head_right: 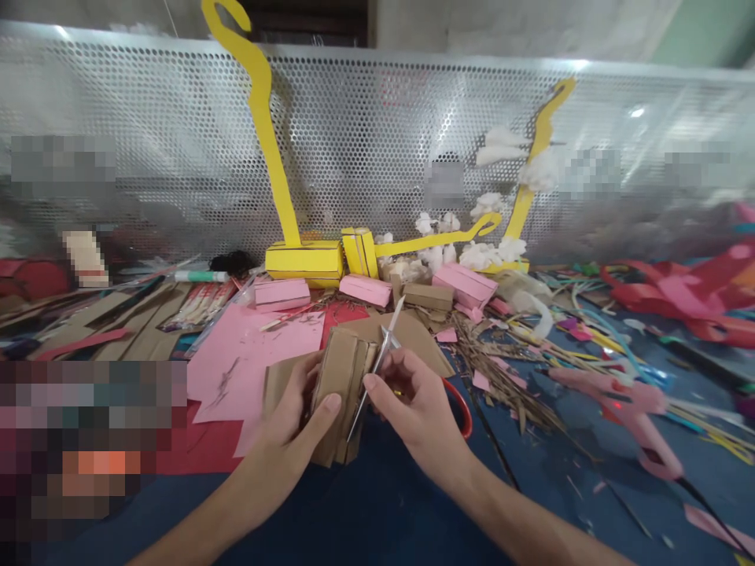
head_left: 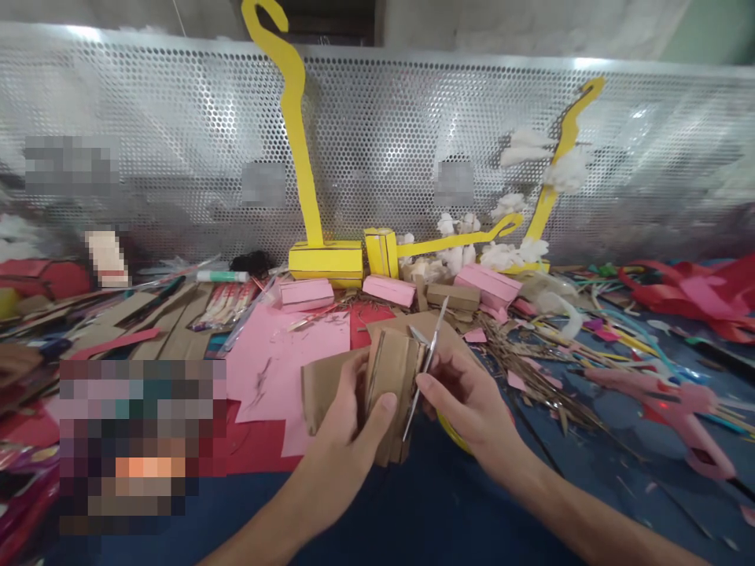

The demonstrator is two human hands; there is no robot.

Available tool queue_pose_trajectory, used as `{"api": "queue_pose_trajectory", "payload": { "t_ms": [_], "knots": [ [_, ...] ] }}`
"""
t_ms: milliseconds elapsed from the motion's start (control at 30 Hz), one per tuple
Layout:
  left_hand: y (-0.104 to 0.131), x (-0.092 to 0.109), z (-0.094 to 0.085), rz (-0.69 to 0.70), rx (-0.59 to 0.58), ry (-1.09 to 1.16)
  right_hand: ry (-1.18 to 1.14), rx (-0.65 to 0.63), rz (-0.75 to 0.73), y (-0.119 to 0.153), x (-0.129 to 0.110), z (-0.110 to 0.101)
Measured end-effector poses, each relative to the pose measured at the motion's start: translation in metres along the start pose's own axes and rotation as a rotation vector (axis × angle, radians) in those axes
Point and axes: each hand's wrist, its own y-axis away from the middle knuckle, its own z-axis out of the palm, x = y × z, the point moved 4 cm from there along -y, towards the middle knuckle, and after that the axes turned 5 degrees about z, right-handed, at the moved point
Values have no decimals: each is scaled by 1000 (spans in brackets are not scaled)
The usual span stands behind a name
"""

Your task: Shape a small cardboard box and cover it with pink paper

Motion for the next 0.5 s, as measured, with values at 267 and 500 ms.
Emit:
{"api": "queue_pose_trajectory", "payload": {
  "t_ms": [267, 500],
  "knots": [
    [-8, -10, -3, 46, 55, 61, -49, 30, 54, -3, 0, -2],
    [-14, -19, -7, -11, 238, 320, -23, 106, 69, -3, -2, -7]
  ]
}}
